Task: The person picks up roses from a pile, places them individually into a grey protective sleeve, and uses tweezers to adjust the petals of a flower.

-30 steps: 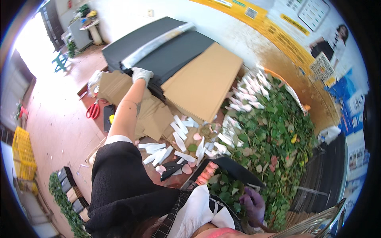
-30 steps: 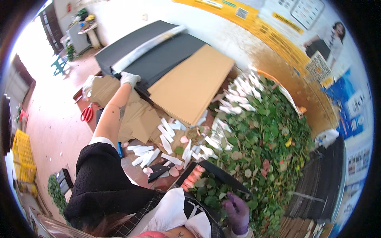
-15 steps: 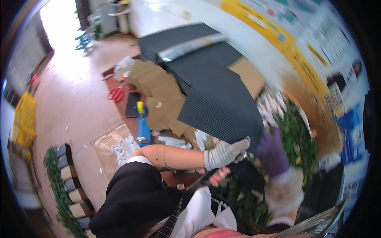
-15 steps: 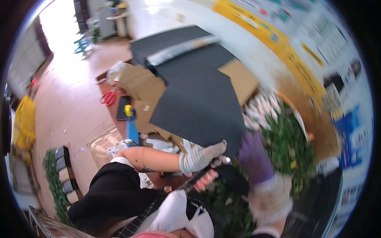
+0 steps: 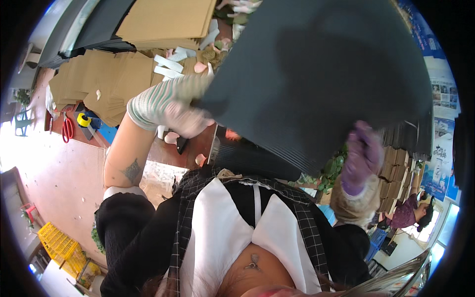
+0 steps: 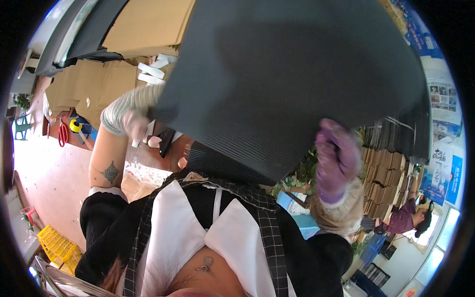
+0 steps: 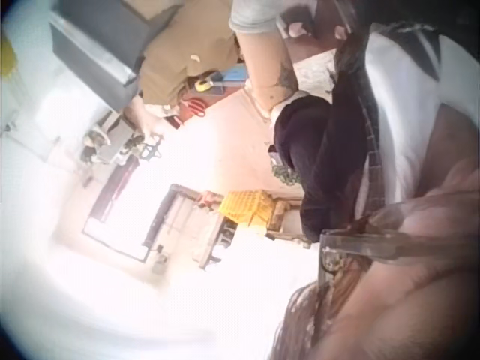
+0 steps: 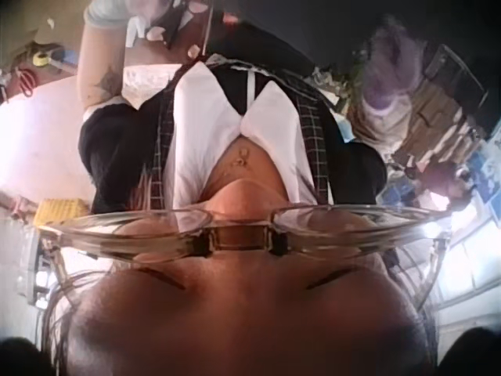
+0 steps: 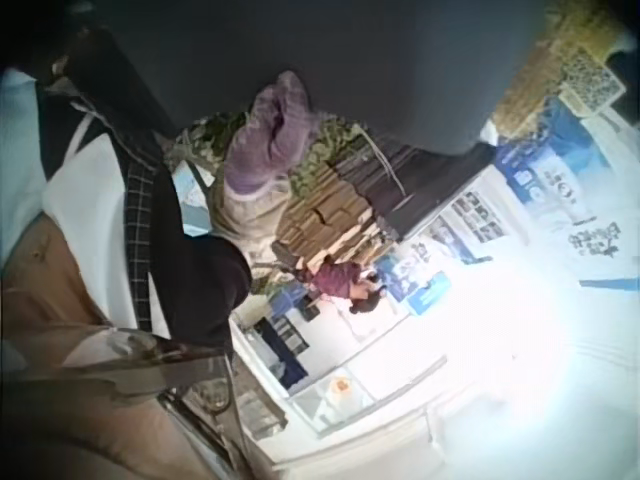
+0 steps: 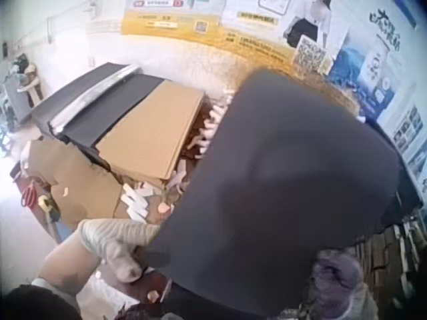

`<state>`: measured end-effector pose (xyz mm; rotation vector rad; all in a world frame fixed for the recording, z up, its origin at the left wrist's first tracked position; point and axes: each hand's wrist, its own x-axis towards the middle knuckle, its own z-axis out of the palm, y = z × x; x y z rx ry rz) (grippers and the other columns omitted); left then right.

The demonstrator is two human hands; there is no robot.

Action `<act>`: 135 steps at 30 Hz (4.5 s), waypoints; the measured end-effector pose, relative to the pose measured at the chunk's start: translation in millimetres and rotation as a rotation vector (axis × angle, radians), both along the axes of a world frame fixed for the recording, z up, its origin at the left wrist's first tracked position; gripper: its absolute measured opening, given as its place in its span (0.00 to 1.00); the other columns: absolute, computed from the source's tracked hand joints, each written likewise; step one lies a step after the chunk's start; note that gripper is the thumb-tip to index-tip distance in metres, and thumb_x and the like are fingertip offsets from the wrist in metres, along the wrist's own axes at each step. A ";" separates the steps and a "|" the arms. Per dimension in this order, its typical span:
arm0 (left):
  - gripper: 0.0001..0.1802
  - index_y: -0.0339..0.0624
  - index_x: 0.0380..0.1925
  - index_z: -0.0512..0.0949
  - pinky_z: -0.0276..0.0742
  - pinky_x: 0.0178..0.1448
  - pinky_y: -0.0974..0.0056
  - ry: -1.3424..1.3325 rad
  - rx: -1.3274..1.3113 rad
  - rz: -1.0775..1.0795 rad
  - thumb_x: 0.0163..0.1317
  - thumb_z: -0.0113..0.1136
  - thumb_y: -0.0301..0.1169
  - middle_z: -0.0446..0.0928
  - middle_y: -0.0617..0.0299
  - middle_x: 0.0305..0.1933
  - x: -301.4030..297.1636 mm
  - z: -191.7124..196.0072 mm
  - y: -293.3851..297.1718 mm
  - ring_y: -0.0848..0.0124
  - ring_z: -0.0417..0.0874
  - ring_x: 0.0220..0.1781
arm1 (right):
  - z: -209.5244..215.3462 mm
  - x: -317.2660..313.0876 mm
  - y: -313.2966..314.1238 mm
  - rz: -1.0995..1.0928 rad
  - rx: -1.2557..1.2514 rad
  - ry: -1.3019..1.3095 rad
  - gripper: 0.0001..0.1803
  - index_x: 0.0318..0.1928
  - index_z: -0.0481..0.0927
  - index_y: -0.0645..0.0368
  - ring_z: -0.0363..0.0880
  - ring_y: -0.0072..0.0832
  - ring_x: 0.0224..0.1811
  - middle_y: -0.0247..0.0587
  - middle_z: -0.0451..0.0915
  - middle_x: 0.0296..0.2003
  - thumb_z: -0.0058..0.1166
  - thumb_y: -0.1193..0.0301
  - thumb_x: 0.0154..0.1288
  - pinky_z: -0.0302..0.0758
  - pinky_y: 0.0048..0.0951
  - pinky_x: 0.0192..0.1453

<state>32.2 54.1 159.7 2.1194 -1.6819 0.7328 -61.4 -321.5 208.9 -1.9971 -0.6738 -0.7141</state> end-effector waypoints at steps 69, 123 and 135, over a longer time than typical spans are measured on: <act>0.15 0.34 0.32 0.81 0.74 0.43 0.68 1.881 -0.474 0.667 0.57 0.67 0.37 0.80 0.60 0.29 -72.2 -156.3 -60.5 0.75 0.78 0.34 | -202.0 49.7 59.0 0.335 -0.887 0.432 0.38 0.63 0.68 0.50 0.49 0.44 0.73 0.46 0.55 0.69 0.54 0.45 0.56 0.43 0.48 0.75; 0.19 0.36 0.33 0.78 0.75 0.36 0.55 1.434 0.302 0.630 0.58 0.61 0.44 0.78 0.52 0.24 -34.4 -141.3 -98.7 0.58 0.80 0.30 | -178.1 34.3 53.7 0.146 -0.890 0.542 0.38 0.64 0.66 0.52 0.58 0.41 0.68 0.43 0.61 0.67 0.47 0.41 0.61 0.55 0.48 0.69; 0.16 0.35 0.30 0.76 0.73 0.35 0.60 1.536 -0.087 0.747 0.59 0.63 0.39 0.76 0.53 0.25 -51.2 -183.2 -81.7 0.64 0.76 0.26 | -167.4 41.0 56.7 0.207 -1.189 0.557 0.49 0.67 0.60 0.60 0.51 0.44 0.71 0.49 0.57 0.68 0.37 0.33 0.59 0.47 0.47 0.73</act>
